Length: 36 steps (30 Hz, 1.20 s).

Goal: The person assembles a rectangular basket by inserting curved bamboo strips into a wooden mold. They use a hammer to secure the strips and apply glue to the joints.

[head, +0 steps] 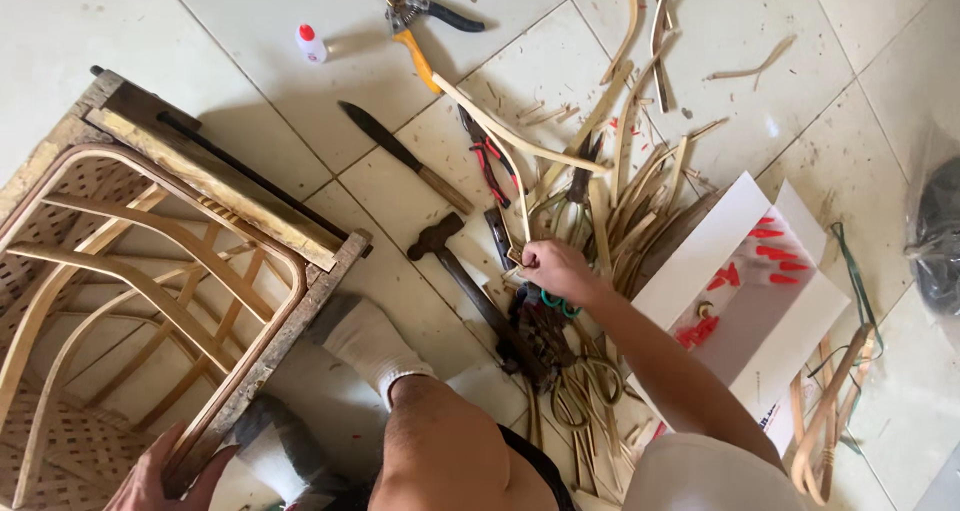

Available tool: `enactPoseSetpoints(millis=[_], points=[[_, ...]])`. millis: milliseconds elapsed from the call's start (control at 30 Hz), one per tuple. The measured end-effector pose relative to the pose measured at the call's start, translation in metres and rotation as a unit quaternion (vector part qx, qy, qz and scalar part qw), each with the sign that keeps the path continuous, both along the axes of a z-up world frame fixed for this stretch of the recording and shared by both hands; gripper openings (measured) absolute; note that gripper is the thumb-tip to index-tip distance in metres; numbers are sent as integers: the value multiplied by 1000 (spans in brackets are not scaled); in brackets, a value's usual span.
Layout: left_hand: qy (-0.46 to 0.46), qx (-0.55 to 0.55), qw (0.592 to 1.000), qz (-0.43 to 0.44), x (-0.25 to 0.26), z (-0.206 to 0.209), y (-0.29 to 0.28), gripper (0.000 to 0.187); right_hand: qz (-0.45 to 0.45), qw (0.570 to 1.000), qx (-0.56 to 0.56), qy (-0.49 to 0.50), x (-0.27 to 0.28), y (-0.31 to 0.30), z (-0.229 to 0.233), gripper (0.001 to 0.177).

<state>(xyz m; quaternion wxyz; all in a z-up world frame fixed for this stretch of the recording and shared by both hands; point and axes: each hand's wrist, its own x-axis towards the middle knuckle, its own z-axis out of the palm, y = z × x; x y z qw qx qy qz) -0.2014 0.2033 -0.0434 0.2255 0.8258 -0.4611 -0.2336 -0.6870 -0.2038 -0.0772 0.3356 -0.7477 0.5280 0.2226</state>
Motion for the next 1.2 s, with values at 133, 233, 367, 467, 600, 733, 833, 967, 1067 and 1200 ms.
enactPoseSetpoints(millis=[133,233,367,467,600,733,833,967,1067,1200], points=[[-69,5,997,-14,-7,28,-14,70,62,975,-198,-73,0,24,-13,33],[-148,42,988,-22,-17,50,-30,69,120,920,-346,-142,3,18,-12,53],[-112,51,992,-4,-17,76,-48,59,91,971,-178,-131,29,9,18,20],[-81,32,995,-39,-13,88,-52,56,-53,924,-183,-331,72,-5,67,22],[-41,-15,997,-61,-5,95,-52,55,-84,862,-132,-483,164,-37,156,21],[-37,-60,994,-82,1,98,-50,61,-114,792,-4,-599,332,-9,191,31],[11,11,997,-77,4,97,-44,55,-88,775,113,-616,438,49,174,38],[17,-24,997,-75,5,88,-40,53,-17,816,50,-576,515,104,130,48],[14,-23,996,-83,9,85,-37,53,15,811,32,-584,525,119,107,50],[14,-36,996,-85,11,88,-40,56,-28,843,75,-532,523,121,85,49]])
